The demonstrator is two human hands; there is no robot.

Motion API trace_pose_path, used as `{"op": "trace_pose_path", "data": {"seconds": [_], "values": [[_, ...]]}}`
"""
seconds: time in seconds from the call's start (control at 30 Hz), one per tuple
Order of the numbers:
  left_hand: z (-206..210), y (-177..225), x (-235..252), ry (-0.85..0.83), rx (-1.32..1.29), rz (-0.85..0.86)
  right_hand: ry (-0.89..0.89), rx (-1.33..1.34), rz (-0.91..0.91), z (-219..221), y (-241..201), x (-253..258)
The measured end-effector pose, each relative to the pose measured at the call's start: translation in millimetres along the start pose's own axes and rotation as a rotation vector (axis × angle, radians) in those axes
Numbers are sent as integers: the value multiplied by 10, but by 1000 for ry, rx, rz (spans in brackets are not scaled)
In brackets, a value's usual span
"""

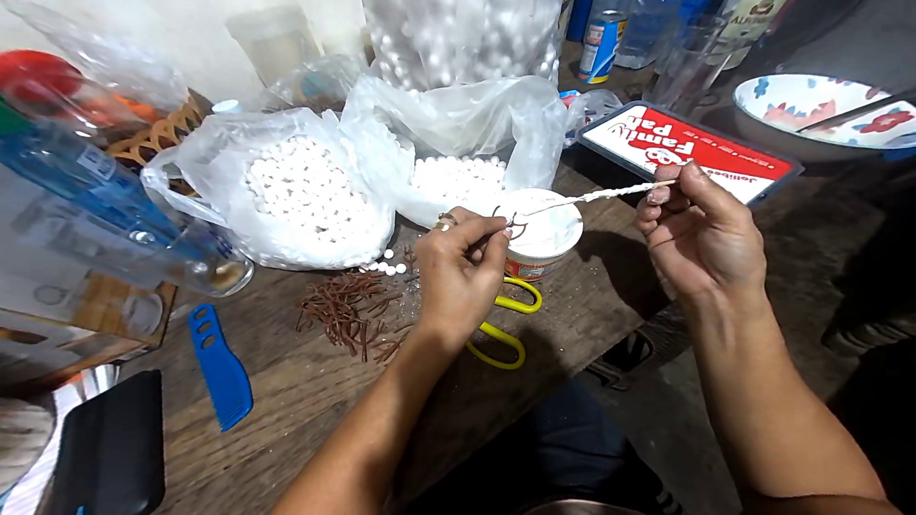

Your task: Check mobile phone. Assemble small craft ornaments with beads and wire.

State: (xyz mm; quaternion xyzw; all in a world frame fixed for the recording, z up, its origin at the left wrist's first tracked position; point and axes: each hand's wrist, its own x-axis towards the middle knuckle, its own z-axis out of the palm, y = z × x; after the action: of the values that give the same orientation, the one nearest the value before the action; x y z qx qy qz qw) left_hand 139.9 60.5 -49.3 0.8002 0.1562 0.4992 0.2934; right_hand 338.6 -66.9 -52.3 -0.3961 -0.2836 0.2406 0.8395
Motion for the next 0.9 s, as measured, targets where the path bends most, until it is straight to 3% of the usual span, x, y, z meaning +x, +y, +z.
{"op": "trace_pose_path", "data": {"seconds": [0.9], "values": [[1,-6,-1,21,5,-18,30,82,99,-50,40,-15]]}}
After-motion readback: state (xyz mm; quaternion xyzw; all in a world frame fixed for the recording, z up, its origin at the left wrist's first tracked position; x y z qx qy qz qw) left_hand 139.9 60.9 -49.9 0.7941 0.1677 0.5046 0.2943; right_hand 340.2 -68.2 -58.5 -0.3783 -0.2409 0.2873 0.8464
